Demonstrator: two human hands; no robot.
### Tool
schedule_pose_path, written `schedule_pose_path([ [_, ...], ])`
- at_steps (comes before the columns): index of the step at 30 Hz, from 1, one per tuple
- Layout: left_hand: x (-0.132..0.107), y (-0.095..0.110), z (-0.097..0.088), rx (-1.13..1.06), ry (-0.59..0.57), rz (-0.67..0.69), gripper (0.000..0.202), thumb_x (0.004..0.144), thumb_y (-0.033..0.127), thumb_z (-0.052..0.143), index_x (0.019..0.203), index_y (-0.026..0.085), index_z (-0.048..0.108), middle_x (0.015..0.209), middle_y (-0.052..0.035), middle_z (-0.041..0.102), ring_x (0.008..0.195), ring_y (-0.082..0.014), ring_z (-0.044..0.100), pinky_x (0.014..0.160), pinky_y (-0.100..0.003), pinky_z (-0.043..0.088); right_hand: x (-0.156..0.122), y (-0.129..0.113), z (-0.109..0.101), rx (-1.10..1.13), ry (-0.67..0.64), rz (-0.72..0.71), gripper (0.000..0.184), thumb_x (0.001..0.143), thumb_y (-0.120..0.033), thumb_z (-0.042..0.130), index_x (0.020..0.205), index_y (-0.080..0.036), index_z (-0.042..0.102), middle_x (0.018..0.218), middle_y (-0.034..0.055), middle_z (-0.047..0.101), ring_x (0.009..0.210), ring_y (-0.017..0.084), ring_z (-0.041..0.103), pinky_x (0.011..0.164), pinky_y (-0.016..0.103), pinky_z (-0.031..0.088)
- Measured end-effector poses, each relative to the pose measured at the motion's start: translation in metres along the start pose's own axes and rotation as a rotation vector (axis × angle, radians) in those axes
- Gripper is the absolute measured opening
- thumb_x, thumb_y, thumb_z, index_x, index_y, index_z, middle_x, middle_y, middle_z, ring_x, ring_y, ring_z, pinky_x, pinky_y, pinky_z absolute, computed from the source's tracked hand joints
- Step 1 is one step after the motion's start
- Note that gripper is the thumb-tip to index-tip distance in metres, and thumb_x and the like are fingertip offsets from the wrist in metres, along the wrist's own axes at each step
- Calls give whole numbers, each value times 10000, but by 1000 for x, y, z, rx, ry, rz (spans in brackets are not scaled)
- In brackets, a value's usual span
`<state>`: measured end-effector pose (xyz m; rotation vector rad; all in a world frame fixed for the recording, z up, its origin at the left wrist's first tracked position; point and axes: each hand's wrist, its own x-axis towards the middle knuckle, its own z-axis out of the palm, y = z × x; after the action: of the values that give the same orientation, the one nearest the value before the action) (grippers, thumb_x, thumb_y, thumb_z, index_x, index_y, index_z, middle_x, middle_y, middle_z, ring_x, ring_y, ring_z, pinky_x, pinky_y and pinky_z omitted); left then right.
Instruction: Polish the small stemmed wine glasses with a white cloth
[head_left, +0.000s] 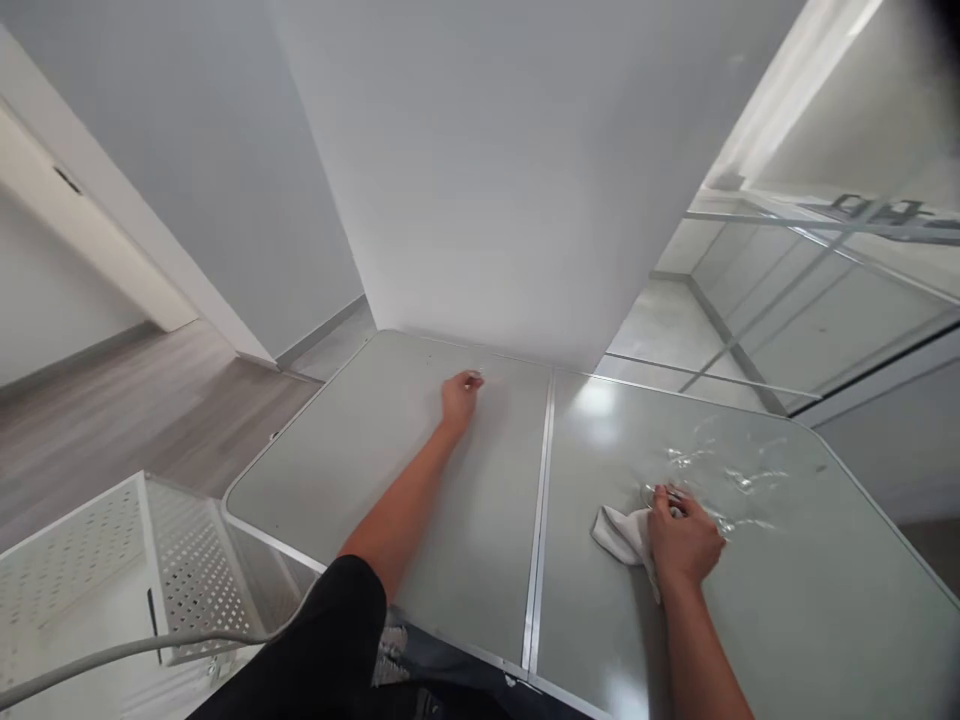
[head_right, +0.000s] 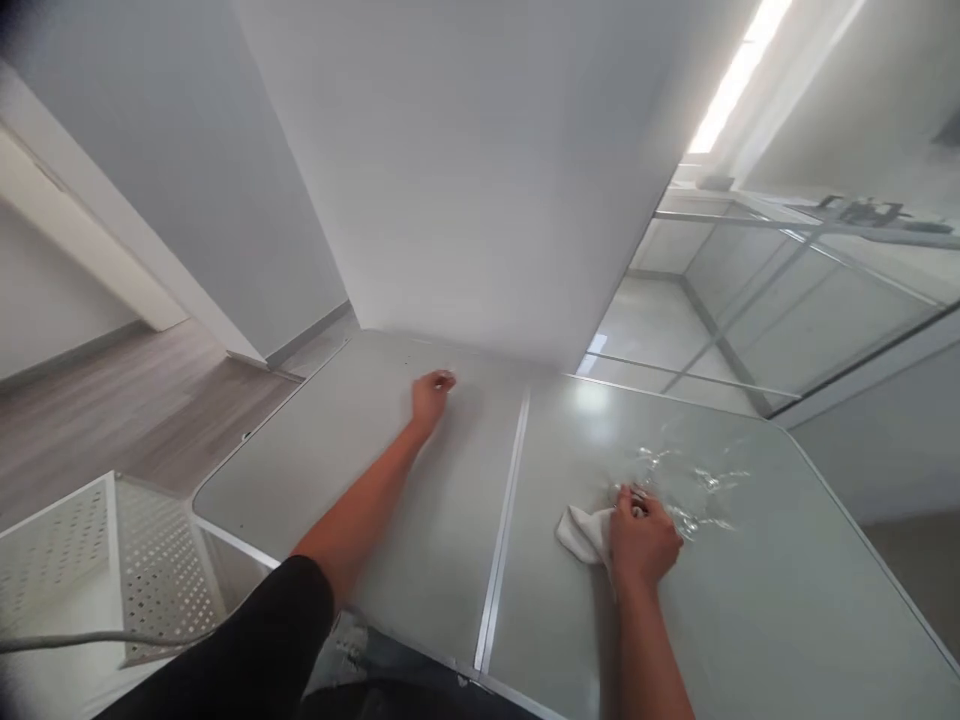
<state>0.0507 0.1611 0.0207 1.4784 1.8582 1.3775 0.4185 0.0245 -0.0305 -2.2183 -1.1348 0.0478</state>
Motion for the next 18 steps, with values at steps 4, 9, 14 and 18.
schedule_pose_path([
  [4,16,-61,-85,95,139,-90,158,810,154,680,922,191,785,952,-100,782,934,-238,717,950,-371,498,-13,-21,-2,17,43,-139,493,942,-513,455,967,-157,796,925,189,765,860,363,708,813,457,505],
  [9,21,-98,-123,140,205,-131,186,833,239,664,972,190,779,936,-94,781,886,-226,715,911,-352,506,-59,-107,26,333,-192,-310,438,892,-511,574,1000,-152,799,1004,141,784,962,314,741,931,402,529],
  [14,23,-107,-125,140,212,-129,191,825,252,655,962,200,778,930,-81,785,880,-221,722,897,-337,509,-102,-222,78,541,-517,-452,316,839,-401,631,930,-161,815,1028,114,787,1038,287,729,955,346,529],
  [18,19,-108,-118,131,211,-121,197,814,250,651,948,192,784,913,-80,786,869,-224,726,882,-331,509,-112,-285,107,473,-611,-531,283,855,-386,610,865,-201,824,916,87,799,930,271,746,883,319,536],
])
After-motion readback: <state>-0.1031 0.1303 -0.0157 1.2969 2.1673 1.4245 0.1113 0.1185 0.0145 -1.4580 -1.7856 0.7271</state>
